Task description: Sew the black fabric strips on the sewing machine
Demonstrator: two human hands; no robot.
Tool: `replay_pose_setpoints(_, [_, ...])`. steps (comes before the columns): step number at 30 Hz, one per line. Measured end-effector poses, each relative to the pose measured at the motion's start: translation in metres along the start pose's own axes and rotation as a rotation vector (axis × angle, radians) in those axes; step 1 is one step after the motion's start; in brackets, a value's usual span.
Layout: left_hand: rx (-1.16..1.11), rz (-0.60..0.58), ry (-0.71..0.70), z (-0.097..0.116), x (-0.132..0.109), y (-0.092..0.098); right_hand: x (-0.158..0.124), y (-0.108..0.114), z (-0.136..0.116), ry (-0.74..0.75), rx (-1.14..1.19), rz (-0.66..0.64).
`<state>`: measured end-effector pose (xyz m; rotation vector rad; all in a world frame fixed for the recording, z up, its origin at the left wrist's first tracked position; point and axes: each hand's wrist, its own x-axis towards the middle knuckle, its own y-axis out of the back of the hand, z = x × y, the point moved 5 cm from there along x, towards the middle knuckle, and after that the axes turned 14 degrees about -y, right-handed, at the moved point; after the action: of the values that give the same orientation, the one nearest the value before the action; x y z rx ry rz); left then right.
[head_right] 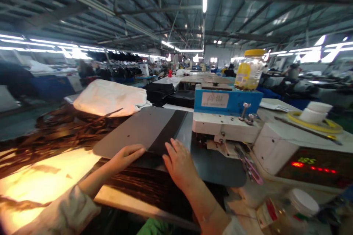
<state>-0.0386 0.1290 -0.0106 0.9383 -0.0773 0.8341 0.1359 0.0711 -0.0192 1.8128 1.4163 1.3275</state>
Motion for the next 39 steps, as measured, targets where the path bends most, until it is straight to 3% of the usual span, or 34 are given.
replay_pose_setpoints(3, [-0.149,0.166,0.049,-0.005,0.001,0.006,0.005,-0.016,-0.017,0.047,-0.001,-0.102])
replay_pose_setpoints(7, [0.122,0.437,0.216,-0.019,-0.001,0.012,0.002,-0.019,-0.019,0.096,0.023,-0.157])
replay_pose_setpoints(11, [0.382,0.415,0.3,-0.018,0.003,0.006,-0.004,-0.018,-0.016,0.13,0.046,-0.133])
replay_pose_setpoints(15, [0.497,0.384,0.344,-0.012,0.004,0.004,-0.011,-0.016,-0.017,0.159,0.091,-0.076])
replay_pose_setpoints(22, [0.562,0.404,0.311,-0.008,0.002,0.001,-0.015,-0.011,-0.016,0.22,0.076,-0.088])
replay_pose_setpoints(26, [0.491,0.434,0.281,-0.004,-0.004,-0.003,-0.033,-0.013,-0.012,0.254,0.139,-0.081])
replay_pose_setpoints(30, [0.144,0.617,0.191,0.015,-0.038,-0.017,-0.072,-0.006,-0.014,0.283,0.342,-0.114])
replay_pose_setpoints(32, [-0.092,0.643,0.185,0.026,-0.066,-0.034,-0.094,-0.003,-0.019,0.295,0.43,-0.185])
replay_pose_setpoints(36, [-0.348,0.445,0.332,0.046,-0.122,-0.079,-0.132,-0.007,-0.036,0.391,0.553,-0.41])
replay_pose_setpoints(39, [-0.521,0.281,0.387,0.063,-0.144,-0.108,-0.152,-0.024,-0.049,0.431,0.487,-0.598])
